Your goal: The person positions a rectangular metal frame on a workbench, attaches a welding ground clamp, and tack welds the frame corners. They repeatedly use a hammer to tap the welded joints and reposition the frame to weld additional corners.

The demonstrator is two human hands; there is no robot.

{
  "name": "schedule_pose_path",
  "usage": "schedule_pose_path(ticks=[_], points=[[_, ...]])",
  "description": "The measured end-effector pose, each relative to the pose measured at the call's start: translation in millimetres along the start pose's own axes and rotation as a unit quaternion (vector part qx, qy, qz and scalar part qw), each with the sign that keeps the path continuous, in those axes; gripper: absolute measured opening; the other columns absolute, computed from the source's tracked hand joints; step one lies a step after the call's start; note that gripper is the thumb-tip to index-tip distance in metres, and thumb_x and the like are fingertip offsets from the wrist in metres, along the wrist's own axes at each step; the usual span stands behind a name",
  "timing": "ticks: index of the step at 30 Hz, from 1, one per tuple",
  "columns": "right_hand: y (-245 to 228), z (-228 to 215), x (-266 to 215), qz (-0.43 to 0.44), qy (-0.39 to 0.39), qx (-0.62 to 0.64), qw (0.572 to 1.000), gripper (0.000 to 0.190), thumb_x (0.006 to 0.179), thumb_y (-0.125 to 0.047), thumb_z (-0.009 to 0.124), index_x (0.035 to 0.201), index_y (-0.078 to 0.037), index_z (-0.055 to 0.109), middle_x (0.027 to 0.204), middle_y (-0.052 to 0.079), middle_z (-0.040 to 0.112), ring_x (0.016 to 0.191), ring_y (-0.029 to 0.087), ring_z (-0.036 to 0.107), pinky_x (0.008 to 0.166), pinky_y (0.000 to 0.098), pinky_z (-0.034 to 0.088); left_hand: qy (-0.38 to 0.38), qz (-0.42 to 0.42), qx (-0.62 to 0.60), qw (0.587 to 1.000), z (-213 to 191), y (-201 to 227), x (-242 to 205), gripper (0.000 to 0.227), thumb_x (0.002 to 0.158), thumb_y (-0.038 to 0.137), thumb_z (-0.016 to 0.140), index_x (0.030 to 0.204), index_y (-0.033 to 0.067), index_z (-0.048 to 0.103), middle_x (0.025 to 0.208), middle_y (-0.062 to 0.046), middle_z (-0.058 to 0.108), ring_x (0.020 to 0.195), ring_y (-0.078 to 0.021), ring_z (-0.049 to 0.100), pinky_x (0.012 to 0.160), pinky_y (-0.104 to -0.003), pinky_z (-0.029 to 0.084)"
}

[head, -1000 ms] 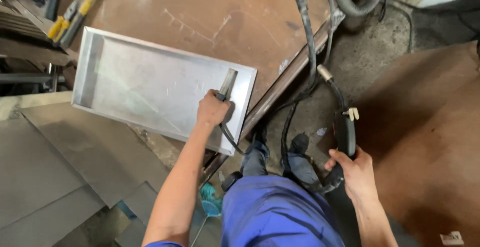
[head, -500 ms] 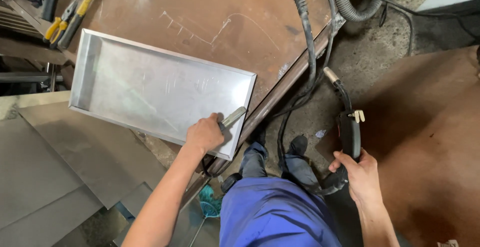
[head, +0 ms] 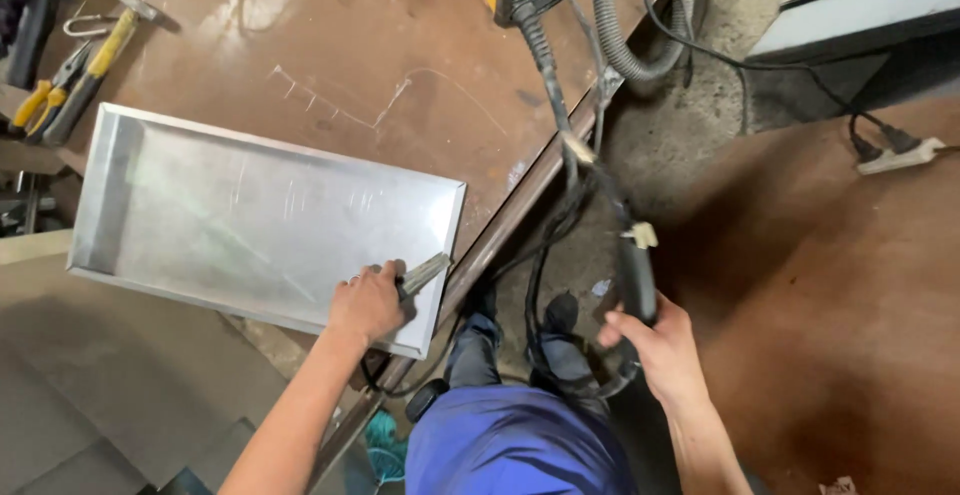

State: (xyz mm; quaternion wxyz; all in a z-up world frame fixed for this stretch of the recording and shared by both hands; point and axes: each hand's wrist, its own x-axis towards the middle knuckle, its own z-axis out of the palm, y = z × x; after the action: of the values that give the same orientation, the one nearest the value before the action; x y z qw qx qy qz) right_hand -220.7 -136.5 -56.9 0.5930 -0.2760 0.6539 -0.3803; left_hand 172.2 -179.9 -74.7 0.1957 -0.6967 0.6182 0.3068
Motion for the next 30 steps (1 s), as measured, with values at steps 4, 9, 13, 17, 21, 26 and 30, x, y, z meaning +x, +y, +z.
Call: schedule_pose_path(ticks=[4,9,13,17,21,26,30], points=[[-74,34,-2,-0.045,-0.131,0.002,0.99,0.027,0.085,-0.005,0.07,0.11,0.005,0.065,0.099,0.012,0.074,0.087,0.021,0.072,0.078,0.0343,0.06,-0.032,0.018,0.028,0.999,-3,-7,-2,0.07,0.079,0.039,0.072,0.141,0.0186,0.047,0.134,-0.015,0.06,0.127,-0.0358,0.058,0.107,-0.051,0.046],[-135,40,-3,-0.066,-0.197,-0.022,0.978,0.048,0.083,-0.005,0.069,0.129,0.002,0.06,0.126,0.011,0.069,0.111,0.018,0.071,0.086,0.0343,0.059,-0.019,0.035,-0.086,0.995,-26,-10,-10,0.109,0.067,0.065,0.079,0.157,0.0254,0.033,0.147,-0.019,0.047,0.138,-0.0401,0.045,0.111,-0.055,0.039],[-142,46,15,-0.111,-0.193,-0.151,0.963,0.03,0.089,-0.013,0.072,0.113,0.004,0.065,0.098,0.013,0.071,0.089,0.02,0.069,0.08,0.0318,0.054,0.189,0.05,-0.107,0.975,-22,-21,15,0.123,0.065,0.077,0.076,0.156,0.0076,0.031,0.153,-0.028,0.038,0.144,-0.0457,0.031,0.111,-0.061,0.031],[-157,54,14,-0.096,-0.182,-0.193,0.959,0.023,0.084,-0.02,0.068,0.094,0.0,0.062,0.075,0.004,0.065,0.066,0.015,0.068,0.063,0.0297,0.054,0.275,0.016,-0.089,0.957,-19,-22,25,0.116,0.071,0.075,0.073,0.157,0.0061,0.036,0.157,-0.032,0.035,0.148,-0.0526,0.025,0.115,-0.063,0.027],[-165,40,5,-0.133,-0.176,-0.302,0.928,0.024,0.084,-0.021,0.076,0.096,-0.003,0.066,0.076,0.002,0.067,0.072,0.009,0.066,0.067,0.0267,0.052,0.309,0.007,-0.093,0.946,-13,-24,29,0.115,0.072,0.073,0.075,0.155,0.0026,0.038,0.153,-0.036,0.036,0.146,-0.0565,0.025,0.115,-0.063,0.026],[-112,47,16,-0.093,-0.201,-0.175,0.959,0.021,0.089,-0.011,0.071,0.103,0.002,0.062,0.077,0.005,0.065,0.067,0.011,0.065,0.065,0.0282,0.053,0.418,-0.011,-0.118,0.901,26,-20,82,0.084,0.09,0.053,0.073,0.151,0.0001,0.047,0.157,-0.033,0.041,0.15,-0.0543,0.029,0.124,-0.059,0.026],[-73,51,11,-0.065,-0.153,-0.145,0.975,0.024,0.088,-0.01,0.073,0.106,0.003,0.063,0.078,0.006,0.064,0.066,0.011,0.064,0.065,0.029,0.052,0.415,-0.019,-0.127,0.901,0,34,91,0.079,0.088,0.042,0.07,0.146,-0.0053,0.046,0.153,-0.034,0.04,0.147,-0.0501,0.029,0.12,-0.058,0.026]])
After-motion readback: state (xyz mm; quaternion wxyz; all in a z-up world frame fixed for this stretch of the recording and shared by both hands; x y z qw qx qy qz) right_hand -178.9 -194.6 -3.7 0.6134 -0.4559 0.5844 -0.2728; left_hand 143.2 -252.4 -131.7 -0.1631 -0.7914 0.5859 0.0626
